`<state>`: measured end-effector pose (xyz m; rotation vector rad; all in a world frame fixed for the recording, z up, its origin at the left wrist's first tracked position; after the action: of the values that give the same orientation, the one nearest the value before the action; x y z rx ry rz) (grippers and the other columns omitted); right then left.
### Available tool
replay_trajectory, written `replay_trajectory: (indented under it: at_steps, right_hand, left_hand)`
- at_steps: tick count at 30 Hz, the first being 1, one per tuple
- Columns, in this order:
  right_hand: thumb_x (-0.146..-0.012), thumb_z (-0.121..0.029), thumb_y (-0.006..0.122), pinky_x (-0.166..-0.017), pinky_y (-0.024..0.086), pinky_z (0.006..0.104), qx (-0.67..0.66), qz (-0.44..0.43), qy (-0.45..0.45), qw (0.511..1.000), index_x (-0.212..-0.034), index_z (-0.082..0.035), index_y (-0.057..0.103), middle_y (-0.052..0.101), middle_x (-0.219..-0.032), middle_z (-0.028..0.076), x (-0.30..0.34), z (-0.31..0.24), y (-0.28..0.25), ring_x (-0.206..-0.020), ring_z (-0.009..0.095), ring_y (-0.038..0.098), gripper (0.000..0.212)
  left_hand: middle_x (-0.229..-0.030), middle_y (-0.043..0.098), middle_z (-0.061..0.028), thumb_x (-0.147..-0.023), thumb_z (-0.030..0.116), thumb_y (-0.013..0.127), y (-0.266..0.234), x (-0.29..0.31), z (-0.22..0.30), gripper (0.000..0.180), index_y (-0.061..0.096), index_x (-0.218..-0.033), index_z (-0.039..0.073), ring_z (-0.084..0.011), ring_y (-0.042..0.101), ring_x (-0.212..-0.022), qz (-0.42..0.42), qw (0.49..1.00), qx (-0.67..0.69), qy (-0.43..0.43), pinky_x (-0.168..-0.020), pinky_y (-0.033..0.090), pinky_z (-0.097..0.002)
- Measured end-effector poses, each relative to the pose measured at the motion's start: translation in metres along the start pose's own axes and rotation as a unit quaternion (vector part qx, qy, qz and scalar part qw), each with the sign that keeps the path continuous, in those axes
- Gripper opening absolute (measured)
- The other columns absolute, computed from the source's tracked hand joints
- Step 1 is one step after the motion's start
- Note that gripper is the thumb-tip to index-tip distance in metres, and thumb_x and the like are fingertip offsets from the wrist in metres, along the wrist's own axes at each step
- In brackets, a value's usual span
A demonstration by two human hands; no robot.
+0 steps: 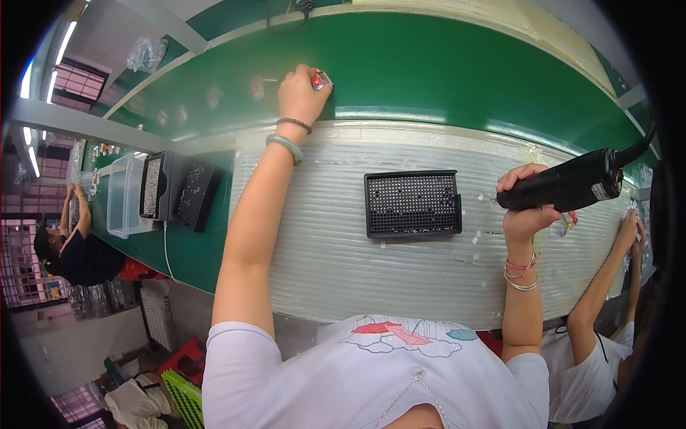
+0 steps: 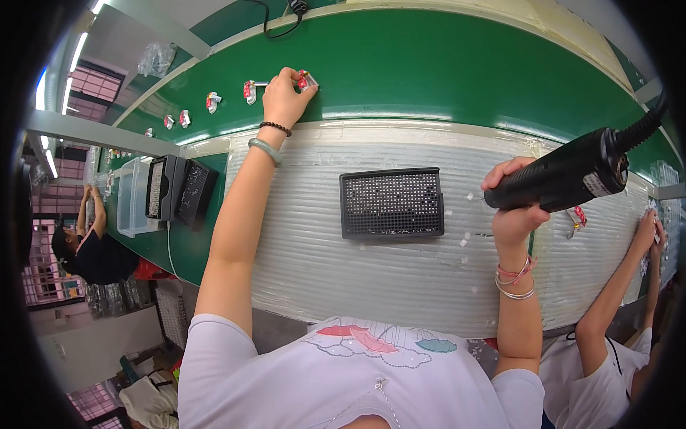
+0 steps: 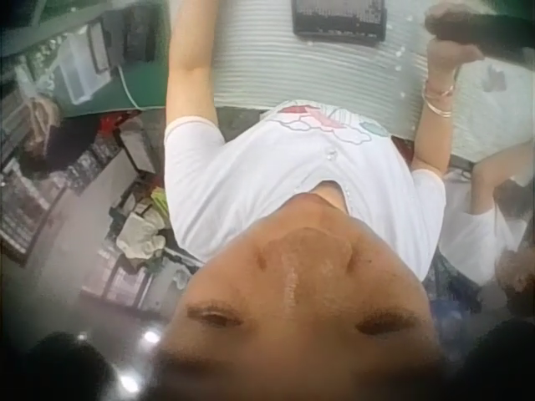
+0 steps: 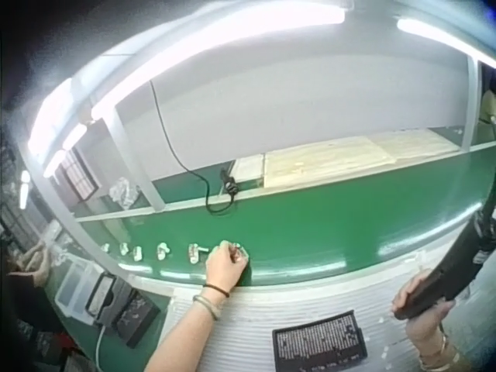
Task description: The person shrinks heat-shrink tubing onto small electronic or mechanical components using a heat gun.
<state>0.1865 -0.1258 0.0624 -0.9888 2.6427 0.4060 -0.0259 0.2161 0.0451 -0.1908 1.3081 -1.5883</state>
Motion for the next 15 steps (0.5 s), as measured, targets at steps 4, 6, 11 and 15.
replay_trajectory:
  at_steps: [4,6,11,15]
  right_hand:
    - [-0.058,-0.091,0.038,-0.055,0.045,0.0313,-0.024,0.019,0.004,1.000,-0.086,-0.002,0.045,0.049,-0.066,0.009,-0.003,0.005,-0.011,-0.056,0.019,0.050,0.094]
    - [-0.054,-0.093,0.035,-0.055,0.045,0.0312,-0.038,0.004,0.020,0.999,-0.086,-0.003,0.045,0.049,-0.065,0.009,-0.009,0.002,-0.002,-0.056,0.019,0.050,0.097]
    - [-0.049,-0.097,0.019,-0.048,0.046,0.0277,-0.188,-0.085,-0.050,0.977,-0.089,0.001,0.045,0.052,-0.062,0.010,-0.026,-0.041,0.048,-0.053,0.017,0.052,0.109]
    - [-0.048,-0.097,0.023,-0.050,0.046,0.0285,-0.172,-0.084,0.009,0.982,-0.088,-0.001,0.045,0.051,-0.062,0.008,-0.026,-0.021,0.076,-0.054,0.017,0.052,0.106]
  left_hand:
    - [-0.080,0.068,-0.0111,-0.072,0.024,0.073,0.008,-0.002,-0.002,0.030,0.062,-0.091,0.004,-0.0271,0.066,-0.072,0.017,1.000,0.012,0.013,-0.066,0.051,-0.0350]
    - [-0.079,0.069,-0.0102,-0.073,0.019,0.072,0.003,-0.003,-0.005,0.025,0.065,-0.091,0.003,-0.0231,0.066,-0.071,0.026,0.999,0.024,0.034,-0.065,0.052,-0.0314]
    - [-0.081,0.068,-0.0077,-0.073,0.004,0.070,0.008,0.019,0.067,0.025,0.067,-0.098,0.002,-0.0143,0.064,-0.070,-0.076,0.956,0.256,0.123,-0.068,0.051,-0.0249]
    - [-0.084,0.064,-0.0121,-0.076,0.009,0.066,0.022,0.058,0.144,0.020,0.066,-0.095,0.004,-0.0265,0.062,-0.077,-0.198,0.897,0.318,0.233,-0.068,0.049,-0.0331]
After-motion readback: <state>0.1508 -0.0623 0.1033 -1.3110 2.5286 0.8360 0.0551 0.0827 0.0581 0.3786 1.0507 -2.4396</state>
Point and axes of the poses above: each hand's wrist, its own x-axis away from the middle knuckle, its own y-axis out of the palm, z = x × y, the point moved 10 cm from there along -x, towards the middle knuckle
